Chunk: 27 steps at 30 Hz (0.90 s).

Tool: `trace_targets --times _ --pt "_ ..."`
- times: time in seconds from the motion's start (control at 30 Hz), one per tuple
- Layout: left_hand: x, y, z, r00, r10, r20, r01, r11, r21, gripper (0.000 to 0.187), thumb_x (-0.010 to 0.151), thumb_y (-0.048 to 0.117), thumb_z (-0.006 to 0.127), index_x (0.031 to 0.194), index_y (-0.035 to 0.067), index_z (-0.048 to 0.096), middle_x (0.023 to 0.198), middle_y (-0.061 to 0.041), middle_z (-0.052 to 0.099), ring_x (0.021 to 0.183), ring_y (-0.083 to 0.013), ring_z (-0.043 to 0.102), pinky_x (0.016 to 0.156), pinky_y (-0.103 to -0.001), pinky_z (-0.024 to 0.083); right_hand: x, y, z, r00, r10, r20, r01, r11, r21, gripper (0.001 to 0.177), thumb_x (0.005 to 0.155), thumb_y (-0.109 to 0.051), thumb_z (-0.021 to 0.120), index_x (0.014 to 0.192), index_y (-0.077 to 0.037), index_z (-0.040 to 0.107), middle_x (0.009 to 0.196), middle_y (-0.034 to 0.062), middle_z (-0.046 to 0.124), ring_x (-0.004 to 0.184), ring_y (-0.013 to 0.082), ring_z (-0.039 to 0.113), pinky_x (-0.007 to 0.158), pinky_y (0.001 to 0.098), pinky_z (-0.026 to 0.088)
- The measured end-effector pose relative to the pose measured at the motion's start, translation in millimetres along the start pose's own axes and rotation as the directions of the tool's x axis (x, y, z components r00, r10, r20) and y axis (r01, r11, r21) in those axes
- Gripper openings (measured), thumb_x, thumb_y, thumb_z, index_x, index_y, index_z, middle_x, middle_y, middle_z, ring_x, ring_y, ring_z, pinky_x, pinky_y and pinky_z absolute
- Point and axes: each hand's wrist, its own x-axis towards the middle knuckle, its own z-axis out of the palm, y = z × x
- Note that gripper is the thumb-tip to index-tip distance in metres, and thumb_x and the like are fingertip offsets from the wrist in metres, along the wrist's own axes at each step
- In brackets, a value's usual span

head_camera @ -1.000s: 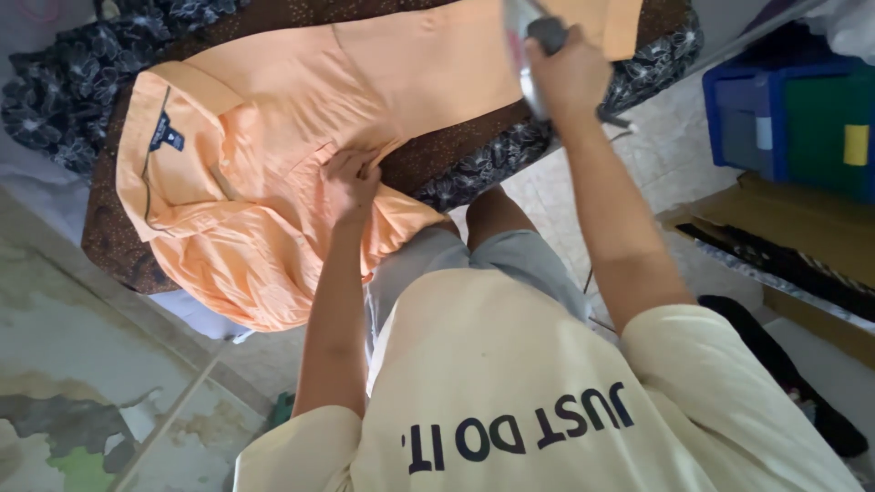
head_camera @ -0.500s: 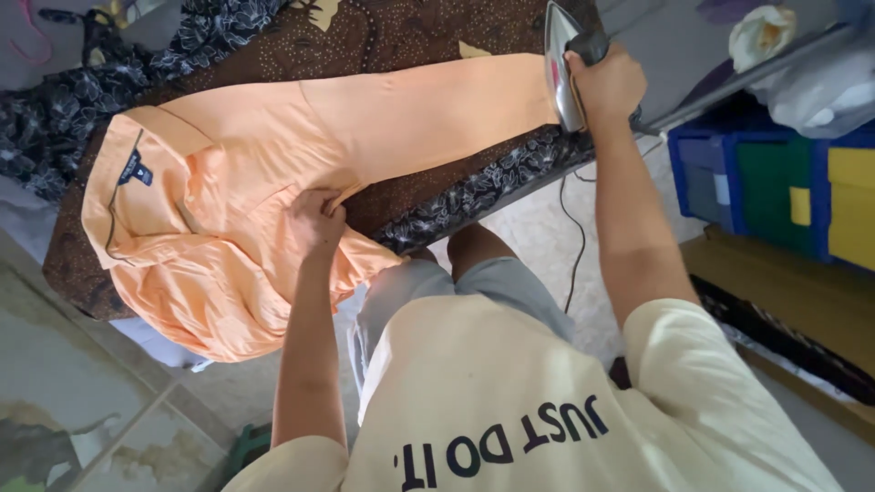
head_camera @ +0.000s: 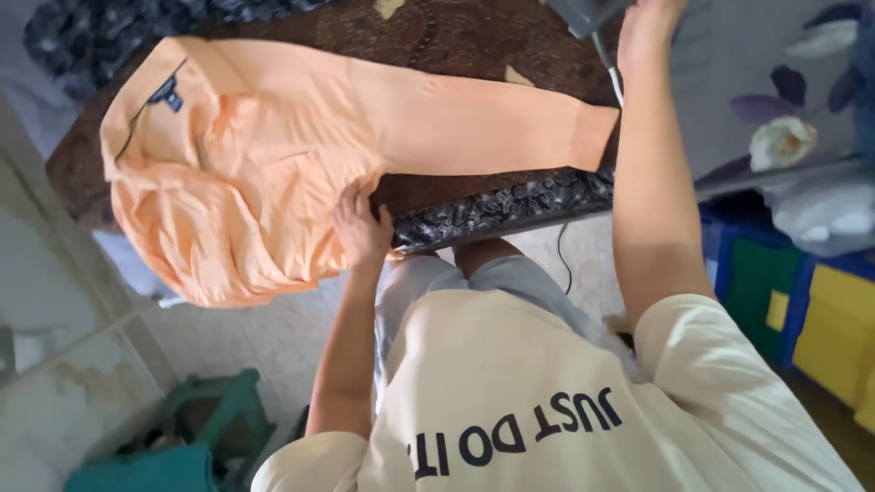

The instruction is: Ironing an orange collared shirt on an ironing board.

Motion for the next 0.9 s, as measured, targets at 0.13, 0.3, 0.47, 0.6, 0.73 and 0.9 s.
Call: trace_targets --times 0.13,0.3,0.47,0.6,0.73,0.9 --pt "-15 10 -7 0.999 0.023 -0.046 -0.025 0.999 -0.035 0.055 0.081 0.016 0.074 0.132 0.0 0.058 0.145 -0.021 0.056 0.139 -0.0396 0.048 0.116 -0.054 0.036 -9 17 20 0.999 -0.05 -0.019 0.053 0.875 0.482 0.028 0.111 -0.03 0.064 0.093 -0.012 0.052 0.086 -0.0007 0.053 0.081 0.0154 0.048 0.077 0.0378 0.038" --pt "-36 7 -20 0.998 -0.045 -0.049 0.04 0.995 -0.092 0.057 0.083 0.014 0.075 0.137 0.005 0.058 0.146 -0.019 0.056 0.141 -0.0399 0.047 0.119 -0.055 0.035 -61 -55 70 0.999 0.029 0.025 -0.037 0.914 0.403 0.038 0.097 -0.043 0.059 0.106 -0.006 0.062 0.1 0.0073 0.063 0.102 0.0228 0.058 0.1 0.0405 0.044" --pt "-44 -19 -34 0.995 -0.069 -0.074 0.058 0.989 -0.137 0.058 0.08 0.01 0.076 0.135 0.007 0.058 0.148 -0.021 0.056 0.141 -0.0413 0.048 0.117 -0.054 0.036 -77 -59 67 0.997 0.083 -0.006 -0.078 0.959 0.274 0.045 0.092 -0.046 0.061 0.116 -0.007 0.063 0.108 0.008 0.067 0.11 0.0216 0.06 0.105 0.0405 0.043" --pt "-37 -63 -56 0.95 -0.107 -0.295 0.08 0.992 -0.1 0.057 0.086 0.01 0.077 0.139 0.006 0.057 0.145 -0.019 0.056 0.14 -0.0409 0.05 0.118 -0.052 0.043 -89 -64 63 0.997 0.083 -0.003 -0.08 0.971 0.223 0.049 0.091 -0.045 0.059 0.121 -0.006 0.063 0.116 0.0089 0.068 0.113 0.0215 0.062 0.107 0.042 0.048" --pt "-18 -129 -74 0.849 -0.412 -0.33 0.325 0.9 -0.29 0.061 0.086 0.015 0.08 0.142 0.004 0.057 0.139 -0.026 0.056 0.129 -0.0406 0.055 0.106 -0.046 0.051 -97 -74 62 0.997 0.067 -0.03 -0.059 0.978 0.202 0.046 0.096 -0.04 0.062 0.124 -0.003 0.062 0.118 0.0102 0.067 0.116 0.0227 0.063 0.109 0.0452 0.052" --pt "30 -230 -56 0.729 -0.523 -0.442 0.397 0.848 -0.351 0.07 0.087 0.023 0.086 0.14 -0.003 0.05 0.122 -0.022 0.06 0.111 -0.0337 0.059 0.093 -0.044 0.054 -101 -76 53 0.984 0.137 -0.115 -0.129 0.989 0.072 0.051 0.096 -0.044 0.063 0.13 -0.006 0.059 0.125 0.0092 0.067 0.117 0.0212 0.063 0.105 0.0428 0.049"
